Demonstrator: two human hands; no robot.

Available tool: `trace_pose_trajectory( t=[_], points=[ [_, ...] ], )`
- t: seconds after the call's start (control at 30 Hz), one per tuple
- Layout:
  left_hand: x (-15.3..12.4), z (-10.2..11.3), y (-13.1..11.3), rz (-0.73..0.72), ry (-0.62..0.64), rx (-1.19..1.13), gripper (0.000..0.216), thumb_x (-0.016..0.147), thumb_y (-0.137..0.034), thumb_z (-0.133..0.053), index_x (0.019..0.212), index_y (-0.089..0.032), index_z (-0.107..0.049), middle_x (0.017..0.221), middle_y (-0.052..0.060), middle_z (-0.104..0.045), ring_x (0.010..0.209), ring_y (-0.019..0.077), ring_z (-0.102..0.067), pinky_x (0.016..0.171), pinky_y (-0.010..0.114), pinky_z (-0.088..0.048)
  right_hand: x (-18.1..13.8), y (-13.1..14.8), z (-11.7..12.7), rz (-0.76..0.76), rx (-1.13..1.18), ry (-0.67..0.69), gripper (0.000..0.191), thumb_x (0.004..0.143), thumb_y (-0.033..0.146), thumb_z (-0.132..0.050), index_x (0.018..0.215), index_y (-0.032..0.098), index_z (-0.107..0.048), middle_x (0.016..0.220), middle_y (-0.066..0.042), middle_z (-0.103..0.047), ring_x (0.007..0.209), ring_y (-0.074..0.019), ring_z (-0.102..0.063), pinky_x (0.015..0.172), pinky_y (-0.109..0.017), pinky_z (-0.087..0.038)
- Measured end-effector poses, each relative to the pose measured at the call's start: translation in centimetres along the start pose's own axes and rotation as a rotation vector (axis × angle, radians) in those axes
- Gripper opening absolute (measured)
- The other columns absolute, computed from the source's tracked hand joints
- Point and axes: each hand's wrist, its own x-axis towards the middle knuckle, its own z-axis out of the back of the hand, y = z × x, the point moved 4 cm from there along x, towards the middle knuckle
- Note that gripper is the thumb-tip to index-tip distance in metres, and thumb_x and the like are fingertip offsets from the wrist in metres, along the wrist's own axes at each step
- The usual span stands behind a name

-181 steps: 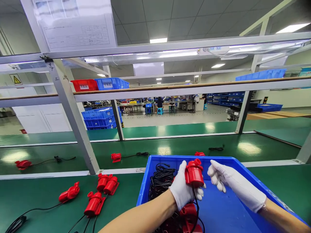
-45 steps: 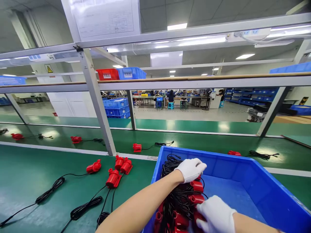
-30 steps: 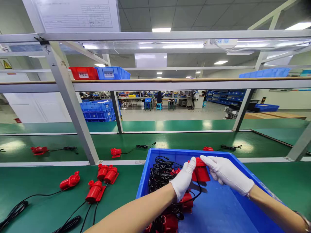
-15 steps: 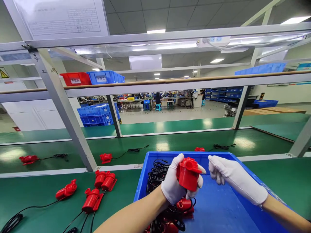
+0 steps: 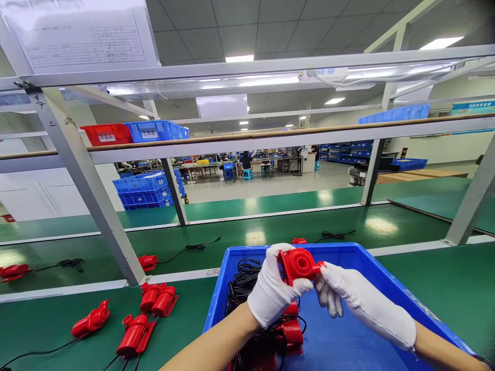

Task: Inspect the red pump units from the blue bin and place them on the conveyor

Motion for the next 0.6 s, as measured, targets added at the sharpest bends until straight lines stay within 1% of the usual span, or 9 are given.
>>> trace_pose_trajectory(
  t=[0.1,0.17,0.23,0.3,0.37,0.43,0.47,0.53,0.6],
  points=[
    [-0.4,-0.4,-0.5,-0.295,0.013,0.085,0.072,0.078,-0.047,-0.078,0.132,-0.031,-0.034,0.127,0.008,-0.051,0.111,0.0217,-0.057,0.1,0.04,-0.048,-0.2,0.5,0.3,0.055,-0.137,0.044,0.064,0.089,0.079,-0.033,0.08,0.018,-0.051,0.066,-0.003,-0.062,0.056,-0.0139,-0.057,0.058,-0.027,-0.047],
    [-0.8,-0.5,-0.9,-0.431,0.04,0.138,0.08,0.076,-0.037,-0.083,0.136,-0.035,-0.03,0.132,0.009,-0.049,0.119,0.0234,-0.054,0.103,0.041,-0.047,-0.6,0.9,0.7,0.104,-0.237,0.051,0.063,0.088,0.079,-0.033,0.082,0.019,-0.051,0.07,-0.003,-0.063,0.062,-0.0148,-0.058,0.062,-0.027,-0.047],
    [-1.1,-0.5,-1.3,-0.504,0.06,0.2,0.09,0.073,-0.032,-0.085,0.14,-0.035,-0.025,0.136,0.012,-0.046,0.125,0.0253,-0.05,0.106,0.043,-0.046,-1.2,1.6,1.1,0.203,-0.361,0.044,0.062,0.09,0.078,-0.033,0.087,0.02,-0.055,0.078,-0.004,-0.064,0.07,-0.0154,-0.059,0.067,-0.027,-0.048],
    [-1.3,-0.4,-1.4,-0.528,0.041,0.241,0.096,0.072,-0.031,-0.085,0.143,-0.034,-0.02,0.144,0.015,-0.039,0.133,0.0281,-0.045,0.109,0.045,-0.044,-1.8,2.5,1.1,0.353,-0.469,0.067,0.057,0.094,0.071,-0.035,0.099,0.02,-0.061,0.095,-0.006,-0.066,0.083,-0.0161,-0.061,0.077,-0.028,-0.051],
    [-1.3,-0.3,-1.3,-0.494,-0.011,0.271,0.094,0.075,-0.03,-0.081,0.146,-0.031,-0.019,0.147,0.017,-0.036,0.137,0.0296,-0.042,0.113,0.048,-0.04,-2.5,3.2,0.9,0.504,-0.554,0.116,0.052,0.097,0.063,-0.035,0.109,0.021,-0.063,0.112,-0.01,-0.065,0.099,-0.0174,-0.061,0.09,-0.029,-0.051],
    [-1.0,-0.1,-0.8,-0.395,-0.057,0.298,0.09,0.079,-0.027,-0.076,0.148,-0.028,-0.018,0.146,0.017,-0.038,0.134,0.0277,-0.045,0.114,0.048,-0.038,-2.9,3.5,0.7,0.62,-0.616,0.146,0.052,0.098,0.061,-0.035,0.111,0.02,-0.065,0.122,-0.013,-0.063,0.111,-0.0192,-0.06,0.098,-0.031,-0.049],
    [-0.8,-0.1,-0.4,-0.33,-0.058,0.299,0.087,0.08,-0.026,-0.074,0.148,-0.027,-0.019,0.144,0.017,-0.042,0.129,0.026,-0.049,0.113,0.047,-0.039,-3.0,3.5,0.7,0.643,-0.618,0.146,0.053,0.098,0.061,-0.034,0.11,0.019,-0.065,0.124,-0.014,-0.062,0.114,-0.0199,-0.059,0.099,-0.032,-0.049],
    [-0.3,-0.2,0.2,-0.178,0.019,0.251,0.074,0.082,-0.027,-0.072,0.143,-0.023,-0.031,0.133,0.014,-0.053,0.116,0.0224,-0.057,0.107,0.042,-0.044,-2.8,3.1,1.2,0.581,-0.542,0.093,0.053,0.097,0.063,-0.036,0.112,0.021,-0.065,0.119,-0.012,-0.064,0.11,-0.0201,-0.061,0.096,-0.032,-0.051],
    [0.0,-0.5,0.8,0.017,0.171,0.16,0.052,0.083,-0.029,-0.069,0.13,-0.02,-0.049,0.114,0.008,-0.064,0.102,0.02,-0.062,0.097,0.037,-0.049,-2.4,2.8,2.4,0.466,-0.4,-0.052,0.052,0.095,0.065,-0.04,0.107,0.021,-0.064,0.105,-0.009,-0.067,0.095,-0.0189,-0.063,0.085,-0.03,-0.054]
  ],
)
